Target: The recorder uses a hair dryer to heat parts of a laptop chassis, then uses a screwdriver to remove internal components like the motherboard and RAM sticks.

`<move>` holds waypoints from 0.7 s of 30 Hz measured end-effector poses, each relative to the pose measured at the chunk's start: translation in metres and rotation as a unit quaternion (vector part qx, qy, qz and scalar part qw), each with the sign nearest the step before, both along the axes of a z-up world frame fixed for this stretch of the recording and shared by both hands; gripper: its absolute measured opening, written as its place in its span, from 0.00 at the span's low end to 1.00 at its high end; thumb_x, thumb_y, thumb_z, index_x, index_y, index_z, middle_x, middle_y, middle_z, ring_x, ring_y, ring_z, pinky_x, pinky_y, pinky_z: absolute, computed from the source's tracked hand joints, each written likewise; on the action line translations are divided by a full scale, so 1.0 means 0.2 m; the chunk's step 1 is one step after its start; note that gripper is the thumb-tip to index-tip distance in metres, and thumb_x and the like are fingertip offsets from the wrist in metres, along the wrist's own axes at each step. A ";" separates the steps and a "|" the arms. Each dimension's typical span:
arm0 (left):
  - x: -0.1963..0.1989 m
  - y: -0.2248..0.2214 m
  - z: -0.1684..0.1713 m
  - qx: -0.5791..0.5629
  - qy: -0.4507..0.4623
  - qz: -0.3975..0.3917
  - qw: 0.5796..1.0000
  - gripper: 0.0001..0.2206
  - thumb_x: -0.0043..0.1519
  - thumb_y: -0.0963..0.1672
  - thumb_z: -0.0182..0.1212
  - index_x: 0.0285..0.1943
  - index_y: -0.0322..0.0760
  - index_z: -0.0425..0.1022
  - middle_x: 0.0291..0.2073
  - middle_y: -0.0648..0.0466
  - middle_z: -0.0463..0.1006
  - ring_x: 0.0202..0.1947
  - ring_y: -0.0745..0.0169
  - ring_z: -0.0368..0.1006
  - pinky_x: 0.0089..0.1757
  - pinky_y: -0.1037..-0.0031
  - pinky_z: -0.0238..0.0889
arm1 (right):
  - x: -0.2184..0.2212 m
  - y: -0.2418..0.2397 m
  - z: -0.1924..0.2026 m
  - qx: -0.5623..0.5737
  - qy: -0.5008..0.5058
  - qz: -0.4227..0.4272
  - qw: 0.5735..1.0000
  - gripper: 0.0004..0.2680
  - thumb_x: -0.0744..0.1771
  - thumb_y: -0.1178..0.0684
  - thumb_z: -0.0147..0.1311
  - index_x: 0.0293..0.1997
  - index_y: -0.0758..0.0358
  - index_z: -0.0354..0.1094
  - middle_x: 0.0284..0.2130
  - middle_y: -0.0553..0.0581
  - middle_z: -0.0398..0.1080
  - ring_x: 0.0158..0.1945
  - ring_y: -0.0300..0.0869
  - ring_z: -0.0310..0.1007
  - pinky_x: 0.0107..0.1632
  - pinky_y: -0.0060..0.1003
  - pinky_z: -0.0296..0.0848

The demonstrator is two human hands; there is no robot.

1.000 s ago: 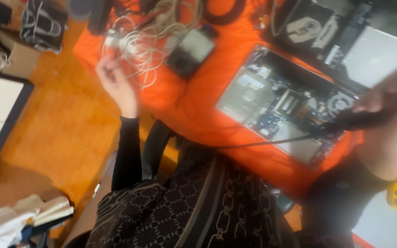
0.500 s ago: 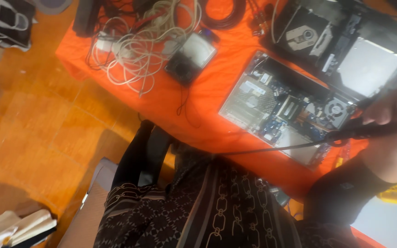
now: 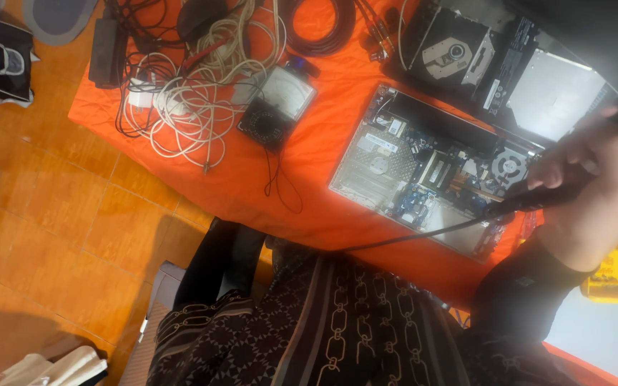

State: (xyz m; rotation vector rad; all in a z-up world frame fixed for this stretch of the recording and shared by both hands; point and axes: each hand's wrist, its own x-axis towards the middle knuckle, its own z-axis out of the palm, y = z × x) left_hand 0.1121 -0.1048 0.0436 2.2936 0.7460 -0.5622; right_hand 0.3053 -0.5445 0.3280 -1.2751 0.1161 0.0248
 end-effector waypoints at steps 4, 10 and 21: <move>-0.10 0.02 0.06 -0.011 0.024 -0.016 1.000 0.18 0.66 0.51 0.56 0.50 0.34 0.79 0.43 0.40 0.82 0.47 0.42 0.76 0.48 0.59 0.69 | -0.02 -0.01 -0.03 -0.015 -0.037 0.021 0.999 0.02 0.72 0.63 0.49 0.44 0.71 0.63 0.25 0.55 0.57 0.23 0.40 0.56 0.29 0.33 0.58; -0.34 -0.03 0.08 -0.028 0.038 -0.024 0.999 0.18 0.65 0.52 0.56 0.50 0.34 0.79 0.42 0.41 0.82 0.46 0.44 0.76 0.48 0.60 0.69 | -0.10 0.12 0.12 -0.020 -0.057 0.008 0.998 0.04 0.69 0.64 0.52 0.46 0.66 0.63 0.24 0.55 0.59 0.19 0.38 0.56 0.24 0.33 0.59; -0.52 0.02 0.09 -0.077 0.072 -0.045 0.993 0.19 0.65 0.53 0.57 0.49 0.33 0.79 0.41 0.42 0.82 0.45 0.47 0.77 0.47 0.62 0.68 | -0.06 0.19 0.07 -0.042 -0.046 0.081 0.995 0.03 0.67 0.63 0.52 0.42 0.68 0.62 0.23 0.56 0.60 0.18 0.40 0.58 0.23 0.34 0.60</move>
